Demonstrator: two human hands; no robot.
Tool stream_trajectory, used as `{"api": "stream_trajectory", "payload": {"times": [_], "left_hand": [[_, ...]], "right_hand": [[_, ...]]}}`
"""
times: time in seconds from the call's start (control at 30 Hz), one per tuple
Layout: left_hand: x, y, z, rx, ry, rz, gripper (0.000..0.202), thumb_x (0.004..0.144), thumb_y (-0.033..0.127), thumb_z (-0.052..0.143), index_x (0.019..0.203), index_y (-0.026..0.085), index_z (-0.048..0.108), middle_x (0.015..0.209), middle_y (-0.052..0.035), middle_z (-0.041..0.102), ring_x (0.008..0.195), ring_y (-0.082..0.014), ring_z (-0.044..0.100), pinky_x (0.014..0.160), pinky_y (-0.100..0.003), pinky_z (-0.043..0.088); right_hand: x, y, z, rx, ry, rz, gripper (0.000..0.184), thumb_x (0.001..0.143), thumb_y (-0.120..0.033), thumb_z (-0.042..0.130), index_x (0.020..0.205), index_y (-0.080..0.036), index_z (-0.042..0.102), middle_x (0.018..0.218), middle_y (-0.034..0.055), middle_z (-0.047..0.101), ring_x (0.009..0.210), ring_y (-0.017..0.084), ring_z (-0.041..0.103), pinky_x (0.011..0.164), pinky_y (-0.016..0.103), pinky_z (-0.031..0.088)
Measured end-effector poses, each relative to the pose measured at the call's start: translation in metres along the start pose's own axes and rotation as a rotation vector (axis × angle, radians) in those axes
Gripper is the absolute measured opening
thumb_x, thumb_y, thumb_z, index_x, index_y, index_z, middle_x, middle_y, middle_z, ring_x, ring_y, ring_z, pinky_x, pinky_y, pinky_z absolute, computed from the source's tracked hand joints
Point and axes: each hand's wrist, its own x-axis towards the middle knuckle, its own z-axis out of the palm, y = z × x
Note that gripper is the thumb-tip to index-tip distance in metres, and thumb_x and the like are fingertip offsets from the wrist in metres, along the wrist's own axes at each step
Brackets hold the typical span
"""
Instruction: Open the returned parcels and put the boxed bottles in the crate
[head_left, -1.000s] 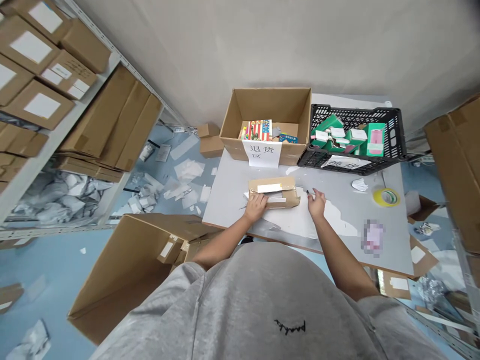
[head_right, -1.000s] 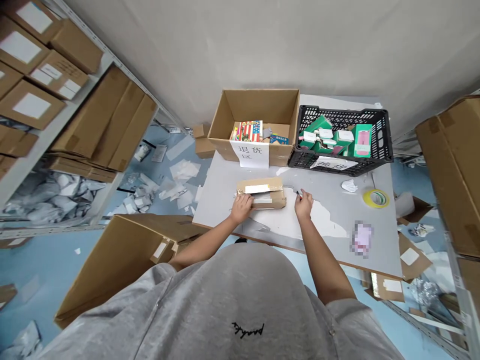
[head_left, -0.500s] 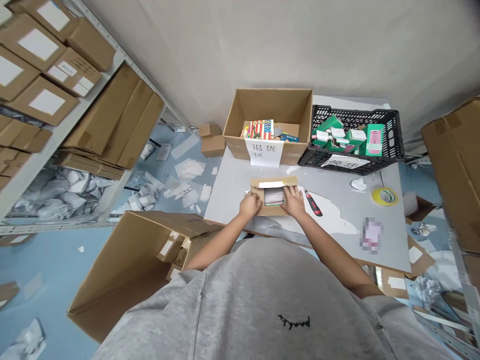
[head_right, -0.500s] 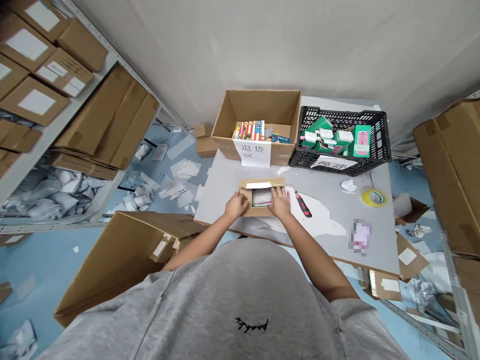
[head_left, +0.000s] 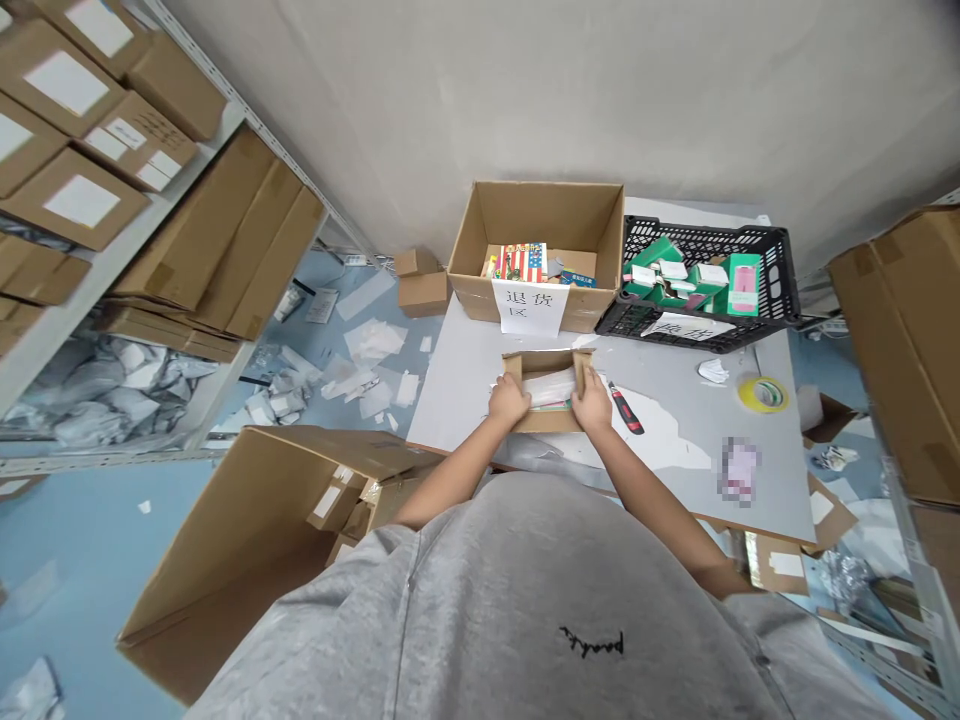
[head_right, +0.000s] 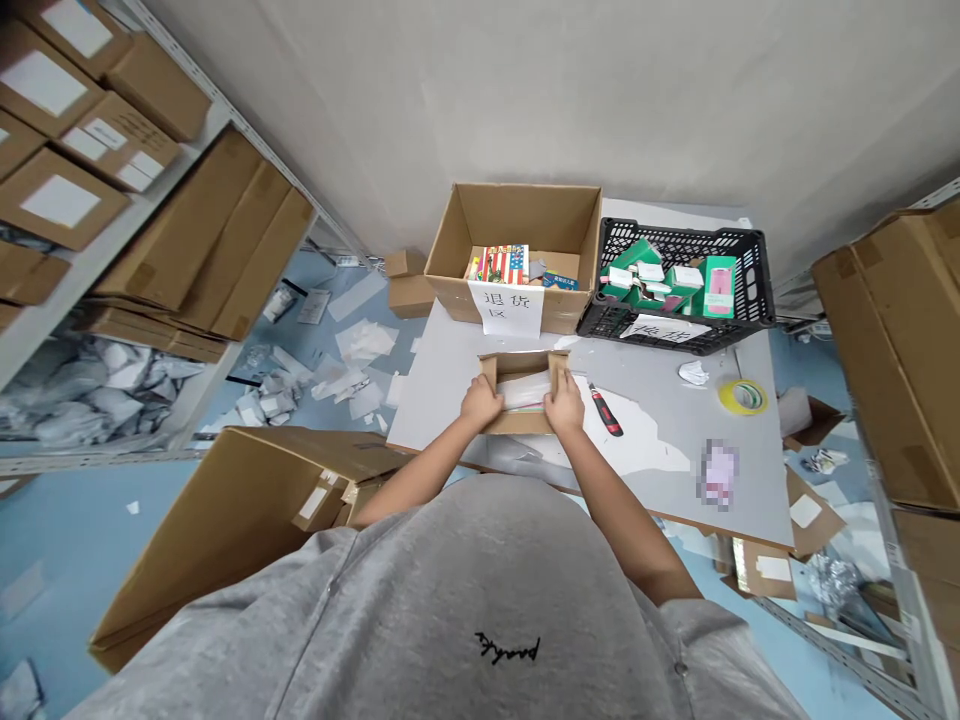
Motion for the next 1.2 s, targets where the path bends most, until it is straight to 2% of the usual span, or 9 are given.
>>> {"api": "stream_trajectory", "payload": {"times": [0.13, 0.3, 0.43, 0.53, 0.63, 0.77, 0.93, 1.1, 1.2], "left_hand": [[0.014, -0.052, -0.018, -0.351, 0.0, 0.051, 0.024, 0.099, 0.025, 0.051, 0.119, 0.018, 0.063, 0.116, -0.0142, 0.073, 0.11, -0.0277, 0.07, 0.095, -0.036, 0.053], [0.014, -0.083, -0.013, -0.451, 0.164, -0.093, 0.045, 0.092, 0.023, 0.066, 0.135, 0.015, 0.053, 0.119, -0.0138, 0.069, 0.111, -0.0256, 0.069, 0.101, -0.04, 0.053], [0.003, -0.069, -0.004, -0.158, 0.3, 0.079, 0.058, 0.087, 0.009, 0.061, 0.144, 0.018, 0.051, 0.144, -0.0178, 0.054, 0.139, -0.03, 0.051, 0.12, -0.048, 0.039], [0.006, -0.056, -0.012, -0.052, 0.169, 0.324, 0.063, 0.094, 0.009, 0.051, 0.155, 0.024, 0.045, 0.154, -0.0124, 0.05, 0.146, -0.0246, 0.043, 0.124, -0.043, 0.036], [0.022, -0.047, -0.027, -0.042, 0.118, 0.411, 0.053, 0.103, 0.026, 0.049, 0.156, 0.026, 0.046, 0.154, -0.009, 0.053, 0.146, -0.0228, 0.043, 0.121, -0.039, 0.039], [0.053, -0.038, -0.043, -0.089, 0.11, 0.393, 0.033, 0.109, 0.04, 0.044, 0.127, 0.029, 0.069, 0.132, -0.0063, 0.068, 0.13, -0.021, 0.055, 0.11, -0.033, 0.045], [0.096, -0.021, -0.039, -0.189, 0.061, 0.184, 0.041, 0.11, 0.047, 0.038, 0.102, 0.023, 0.07, 0.106, -0.0072, 0.074, 0.101, -0.0217, 0.067, 0.085, -0.028, 0.047], [0.122, -0.003, -0.025, -0.216, 0.078, -0.015, 0.027, 0.105, 0.04, 0.055, 0.122, 0.02, 0.061, 0.112, -0.0082, 0.072, 0.098, -0.0199, 0.066, 0.083, -0.028, 0.047], [0.121, 0.001, -0.023, -0.078, 0.213, 0.112, 0.022, 0.104, 0.035, 0.057, 0.12, 0.022, 0.064, 0.129, -0.0126, 0.064, 0.119, -0.0239, 0.059, 0.1, -0.034, 0.045]], "right_hand": [[-0.003, 0.021, -0.011, 0.196, 0.135, 0.042, 0.057, 0.101, -0.027, 0.033, 0.154, -0.015, 0.048, 0.141, 0.0173, 0.063, 0.128, 0.029, 0.059, 0.109, 0.044, 0.047], [-0.007, 0.03, -0.023, -0.082, 0.35, 0.168, 0.056, 0.096, -0.027, 0.049, 0.151, -0.018, 0.05, 0.146, 0.02, 0.055, 0.133, 0.036, 0.048, 0.109, 0.052, 0.04], [-0.008, 0.029, -0.022, -0.216, 0.269, 0.098, 0.042, 0.097, -0.019, 0.043, 0.135, -0.015, 0.061, 0.142, 0.0209, 0.055, 0.133, 0.035, 0.047, 0.11, 0.05, 0.036], [-0.007, 0.029, -0.015, -0.175, 0.075, 0.106, 0.043, 0.099, -0.03, 0.045, 0.136, -0.014, 0.061, 0.135, 0.02, 0.06, 0.124, 0.033, 0.055, 0.105, 0.044, 0.043], [-0.009, 0.028, -0.006, -0.125, -0.034, 0.108, 0.063, 0.096, -0.036, 0.049, 0.153, -0.01, 0.045, 0.148, 0.0212, 0.054, 0.136, 0.034, 0.051, 0.11, 0.043, 0.044], [-0.017, 0.025, 0.006, -0.02, -0.055, 0.143, 0.071, 0.096, -0.025, 0.04, 0.164, -0.007, 0.029, 0.156, 0.0204, 0.051, 0.143, 0.03, 0.048, 0.115, 0.04, 0.042], [-0.034, 0.027, 0.012, -0.028, -0.042, 0.114, 0.071, 0.103, -0.032, 0.03, 0.168, -0.007, 0.017, 0.17, 0.0199, 0.032, 0.153, 0.031, 0.038, 0.116, 0.045, 0.043], [-0.039, 0.037, 0.007, -0.12, -0.148, -0.089, 0.121, 0.088, -0.066, 0.068, 0.169, -0.007, 0.0, 0.175, 0.0241, 0.009, 0.161, 0.035, 0.017, 0.121, 0.048, 0.037], [-0.037, 0.04, 0.003, -0.17, -0.214, -0.139, 0.146, 0.07, -0.071, 0.084, 0.169, -0.008, -0.003, 0.174, 0.027, 0.002, 0.161, 0.039, 0.014, 0.122, 0.05, 0.035]]}}
